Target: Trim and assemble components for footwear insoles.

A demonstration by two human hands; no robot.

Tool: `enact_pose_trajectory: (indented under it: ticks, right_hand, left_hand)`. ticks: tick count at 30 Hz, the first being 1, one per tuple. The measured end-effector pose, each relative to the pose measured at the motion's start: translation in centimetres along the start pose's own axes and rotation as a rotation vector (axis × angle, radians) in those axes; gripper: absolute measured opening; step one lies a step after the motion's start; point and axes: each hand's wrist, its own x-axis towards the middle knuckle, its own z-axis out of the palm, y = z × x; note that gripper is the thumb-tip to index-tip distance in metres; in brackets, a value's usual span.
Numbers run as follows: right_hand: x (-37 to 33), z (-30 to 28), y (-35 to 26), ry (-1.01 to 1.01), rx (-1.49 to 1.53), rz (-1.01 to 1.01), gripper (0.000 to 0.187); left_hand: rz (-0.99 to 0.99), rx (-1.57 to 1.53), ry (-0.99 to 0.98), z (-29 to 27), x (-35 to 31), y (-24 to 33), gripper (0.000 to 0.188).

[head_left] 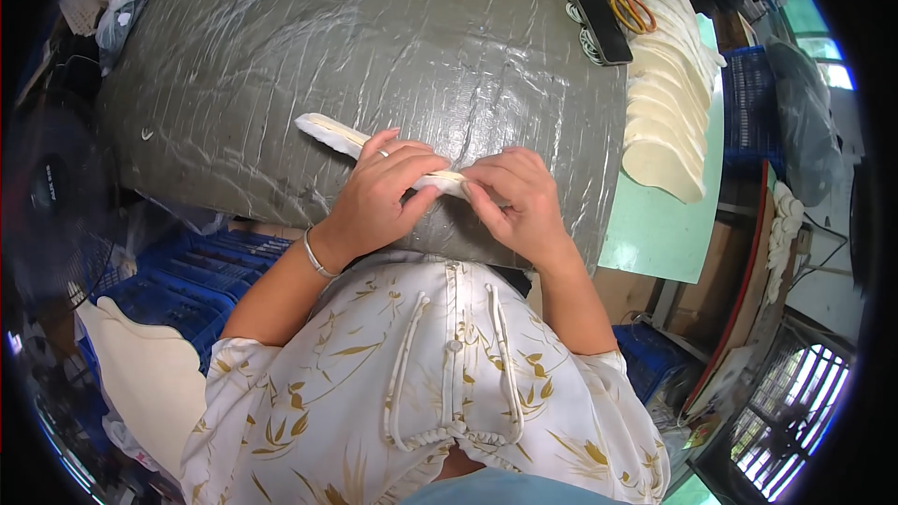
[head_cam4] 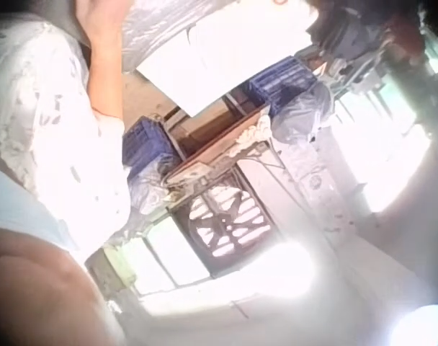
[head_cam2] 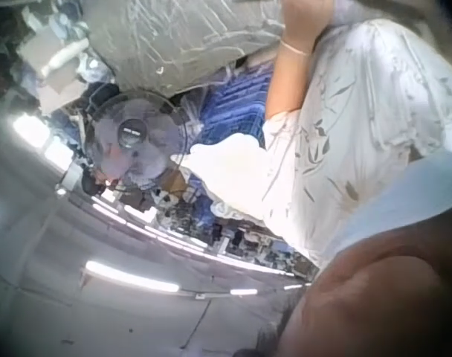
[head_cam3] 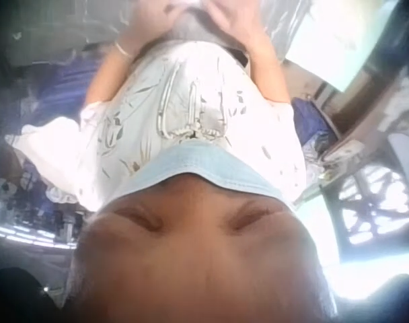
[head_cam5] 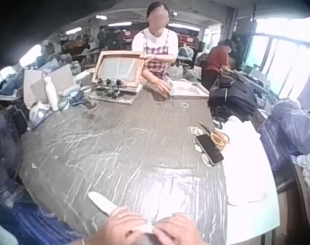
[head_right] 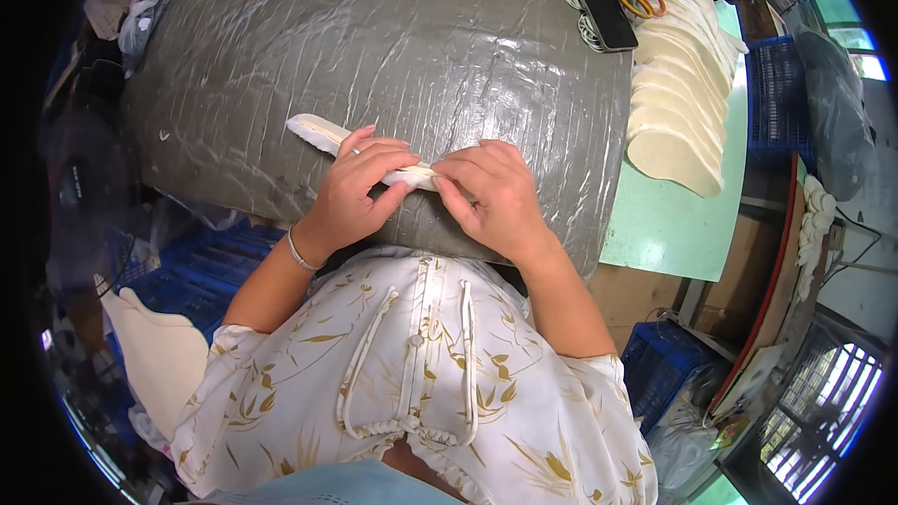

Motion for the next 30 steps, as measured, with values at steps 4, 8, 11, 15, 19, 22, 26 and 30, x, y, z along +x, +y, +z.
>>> enact_pose_trajectory:
  ticks: [4,8,11,15,19,22,26,30]
  right_hand:
    - [0.3,-0.4,-0.5,-0.053,0.022,0.041,0.016]
    - [-0.4,-1.0,0.2,-0.115,0.089,0.068,0.018]
    - [-0.1,-0.9,-0.2,-0.09,0.033,0.037,0.014]
    - [0.0,-0.6,0.0,-0.053,-0.03,-0.032,0.01]
    - [-0.1,-0.2,0.5,-0.003,-0.045,-0.042,0.008]
    - [-0.3,-0.3,0.4,-0.056,-0.057,0.001,0.012]
    - [1.0,-1.0,-0.9,-0.128,0.035,0.062,0.018]
    - [0.8,-0.2,-0.6,-0.105,-0.028,-0.007,0.014]
  left_hand:
    - [0.005,-0.005,0.023,0.2,-0.2,-0.4,0.021]
    - [0.013,-0.018,0.015,0.1,-0.2,-0.5,0.02]
    - [0.011,-0.02,0.018,0.2,-0.3,-0.5,0.019]
    - [0.022,-0.026,0.012,0.1,-0.3,-0.5,0.02]
    - [0.029,-0.039,0.009,0.1,-0.4,-0.5,0.021]
    - [0.037,-0.043,0.022,0.1,-0.4,-0.6,0.022]
    - [0.032,-0.041,0.036,0.2,-0.6,-0.7,0.022]
    - [0.025,-0.059,0.033,0.0,-0.6,-0.5,0.026]
